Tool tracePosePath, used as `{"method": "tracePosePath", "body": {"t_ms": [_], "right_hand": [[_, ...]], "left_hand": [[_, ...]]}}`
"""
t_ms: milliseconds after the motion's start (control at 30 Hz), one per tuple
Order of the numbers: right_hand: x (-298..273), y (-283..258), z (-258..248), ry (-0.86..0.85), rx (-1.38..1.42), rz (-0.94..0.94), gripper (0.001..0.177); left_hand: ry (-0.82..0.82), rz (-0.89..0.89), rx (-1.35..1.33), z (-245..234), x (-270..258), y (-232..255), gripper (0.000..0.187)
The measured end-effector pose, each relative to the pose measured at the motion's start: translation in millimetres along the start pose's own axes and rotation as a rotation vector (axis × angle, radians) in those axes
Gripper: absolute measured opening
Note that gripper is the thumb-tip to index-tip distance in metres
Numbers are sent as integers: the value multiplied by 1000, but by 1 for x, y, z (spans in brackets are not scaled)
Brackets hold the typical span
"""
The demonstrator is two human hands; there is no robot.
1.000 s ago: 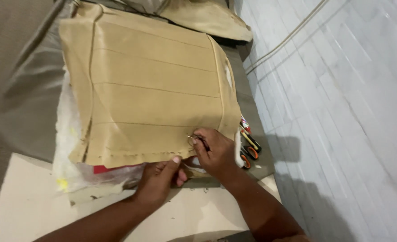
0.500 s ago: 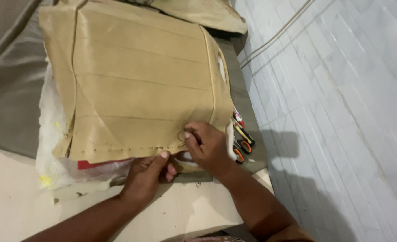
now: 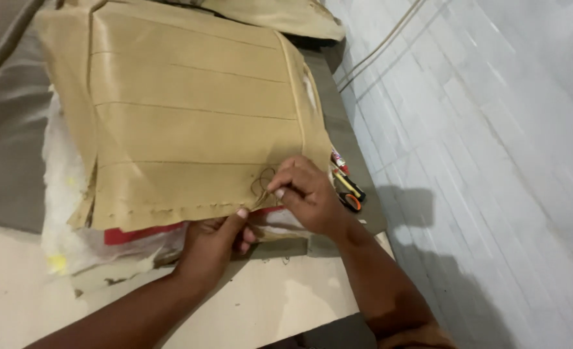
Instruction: Hand-sewing a tan leather panel onto a padded base using a needle and thread
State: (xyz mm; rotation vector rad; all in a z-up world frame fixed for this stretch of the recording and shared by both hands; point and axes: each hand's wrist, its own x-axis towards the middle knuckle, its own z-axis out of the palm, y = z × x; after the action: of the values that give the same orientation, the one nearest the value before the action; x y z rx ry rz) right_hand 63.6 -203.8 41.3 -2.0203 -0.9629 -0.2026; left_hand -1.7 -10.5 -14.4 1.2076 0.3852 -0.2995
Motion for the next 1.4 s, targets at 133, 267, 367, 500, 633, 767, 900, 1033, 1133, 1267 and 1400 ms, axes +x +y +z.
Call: {"method": "tracePosePath", "body": {"t_ms": [133,267,367,500,633,767,900,1033,1133,1267,1400], "right_hand": [[-4,-11,17,-4,-226,-140,21],[-10,6,22,216,-63,-133,17],[-11,12,13,258,432,-31,12],[-16,8,11,42,1231,108,10],[-10,-19,10,-124,1308,221,4],[-11,-30,9,-259,1428,263,8],[-12,-38,15,-305,1502,252,9],[-9,-10,-10,39,1172,386,10],[0,-1,-26,410,657,590,7],[4,-1,-36,211,-45,661,13],[-10,6,-36,-187,-122,350,12]], "left_hand": [[-33,56,-45,-1,3,-8,42],[-101,108,-19,-2,9,-19,32],[-112,96,-25,-3,6,-13,36],[-197,171,98,-6,6,-21,41],[-357,743,201,-7,-13,-29,35],[-389,611,199,-4,-19,-14,56],[-590,497,485,-6,-5,-41,45],[-948,560,742,-5,-29,-24,38],[-824,411,986,-1,-45,-6,34],[-445,369,830,0,-21,-12,23],[-181,-216,-205,6,2,10,29]]}}
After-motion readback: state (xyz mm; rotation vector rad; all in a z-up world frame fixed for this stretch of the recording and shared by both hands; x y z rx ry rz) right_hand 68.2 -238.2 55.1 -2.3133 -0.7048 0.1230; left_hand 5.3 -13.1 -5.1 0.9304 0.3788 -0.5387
